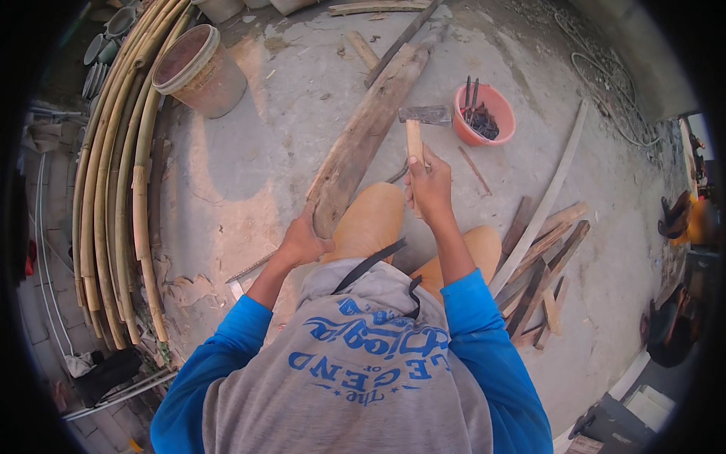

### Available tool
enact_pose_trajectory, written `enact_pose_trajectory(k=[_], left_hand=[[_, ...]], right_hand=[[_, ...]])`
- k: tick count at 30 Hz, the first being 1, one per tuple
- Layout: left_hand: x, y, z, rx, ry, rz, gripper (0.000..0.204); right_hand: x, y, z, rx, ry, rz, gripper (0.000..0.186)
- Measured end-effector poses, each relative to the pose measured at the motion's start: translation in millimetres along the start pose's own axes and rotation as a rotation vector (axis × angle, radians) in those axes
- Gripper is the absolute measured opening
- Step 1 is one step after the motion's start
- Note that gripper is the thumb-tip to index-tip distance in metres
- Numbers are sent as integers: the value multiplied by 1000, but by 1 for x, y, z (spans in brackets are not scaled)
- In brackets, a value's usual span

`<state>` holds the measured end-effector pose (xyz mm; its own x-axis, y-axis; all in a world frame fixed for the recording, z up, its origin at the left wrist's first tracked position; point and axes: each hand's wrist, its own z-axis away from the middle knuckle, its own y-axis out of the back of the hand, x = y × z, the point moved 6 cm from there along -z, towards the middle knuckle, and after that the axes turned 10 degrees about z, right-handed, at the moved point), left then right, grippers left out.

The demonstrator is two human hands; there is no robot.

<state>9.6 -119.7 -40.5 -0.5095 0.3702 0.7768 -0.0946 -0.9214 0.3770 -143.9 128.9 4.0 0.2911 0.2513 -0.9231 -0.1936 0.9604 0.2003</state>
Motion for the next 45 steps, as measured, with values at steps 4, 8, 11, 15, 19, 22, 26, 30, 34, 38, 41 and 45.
enact_pose_trajectory(k=[4,8,11,15,19,22,26,30,34,38,41,45], left_hand=[[11,-13,12,149,-62,-416,95],[18,-18,21,282,-52,-561,77],[9,-20,21,330,-43,-620,72],[-3,-20,16,375,-79,-657,71],[-7,-20,17,422,-128,-664,75],[-3,-17,16,413,-147,-656,77],[-6,-6,11,273,-48,-609,83],[-4,3,10,101,-35,-394,97],[-4,11,15,-11,72,-144,99],[3,24,38,-80,88,100,89],[16,38,58,-180,208,294,81],[1,48,78,-201,259,400,74]], right_hand=[[35,7,-13,-2,-163,-76,40],[72,16,-14,7,-256,-83,37],[101,22,-14,47,-312,-82,32],[160,29,-13,61,-427,-111,20],[218,30,-6,12,-550,-121,16],[260,31,2,25,-636,-180,16],[288,24,14,57,-670,-133,19],[303,29,9,78,-665,-138,20],[316,27,5,81,-702,-134,18],[331,21,1,51,-750,-96,12],[351,20,-2,75,-756,-131,6],[357,19,-4,92,-731,-117,2]])
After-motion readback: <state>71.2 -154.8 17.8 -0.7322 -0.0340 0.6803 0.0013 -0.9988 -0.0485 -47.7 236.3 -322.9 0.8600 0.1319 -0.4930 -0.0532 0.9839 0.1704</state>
